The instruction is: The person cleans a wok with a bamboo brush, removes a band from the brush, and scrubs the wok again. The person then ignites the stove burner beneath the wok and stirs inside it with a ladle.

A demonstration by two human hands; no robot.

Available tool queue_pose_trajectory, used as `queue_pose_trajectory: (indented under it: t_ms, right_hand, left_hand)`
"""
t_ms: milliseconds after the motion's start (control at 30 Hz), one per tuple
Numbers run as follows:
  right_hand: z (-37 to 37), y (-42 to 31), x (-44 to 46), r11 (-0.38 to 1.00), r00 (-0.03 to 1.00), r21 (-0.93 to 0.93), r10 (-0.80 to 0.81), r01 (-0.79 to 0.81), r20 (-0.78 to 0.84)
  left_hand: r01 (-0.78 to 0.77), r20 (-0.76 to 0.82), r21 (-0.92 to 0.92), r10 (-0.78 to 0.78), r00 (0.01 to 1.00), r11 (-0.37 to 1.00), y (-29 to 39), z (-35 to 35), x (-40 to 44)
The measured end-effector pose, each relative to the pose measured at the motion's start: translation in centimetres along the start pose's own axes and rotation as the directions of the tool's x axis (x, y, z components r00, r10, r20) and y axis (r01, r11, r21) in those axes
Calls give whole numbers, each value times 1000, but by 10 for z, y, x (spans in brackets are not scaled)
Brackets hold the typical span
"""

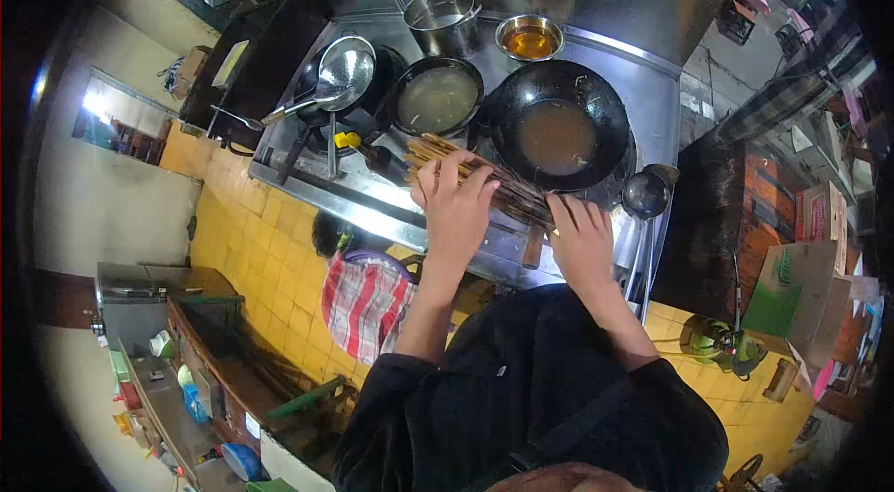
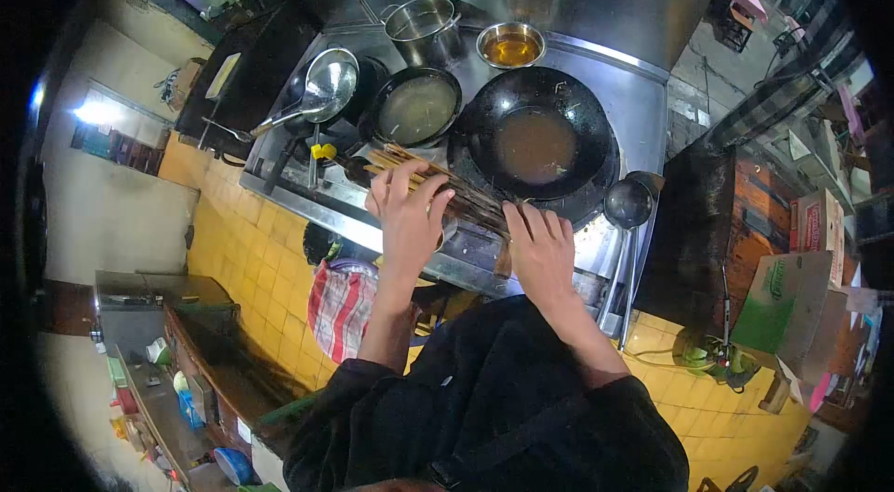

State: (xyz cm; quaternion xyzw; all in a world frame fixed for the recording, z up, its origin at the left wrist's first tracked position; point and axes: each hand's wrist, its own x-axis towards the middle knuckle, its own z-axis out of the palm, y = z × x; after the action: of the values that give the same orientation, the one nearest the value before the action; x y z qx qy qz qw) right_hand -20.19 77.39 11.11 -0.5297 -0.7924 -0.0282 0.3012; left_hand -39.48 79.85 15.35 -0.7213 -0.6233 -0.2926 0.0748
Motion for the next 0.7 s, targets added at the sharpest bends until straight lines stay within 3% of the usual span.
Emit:
queue_pose_trajectory:
  t_ms: [100, 467, 700]
  right_hand:
    - [-1, 1, -1, 1000, 1000, -17, 0, 0, 13]
    - [7, 4, -4, 1000, 999, -28, -1, 2, 32]
    - [6, 2, -5, 1000, 997, 2, 23, -24, 78]
  left_hand:
    - [-3, 25, -24, 3, 1000, 1000, -5, 7, -2]
    - [-95, -145, -122, 77, 986, 988, -9, 14, -7]
    - [-6, -221, -60, -7, 975, 998, -21, 24, -9]
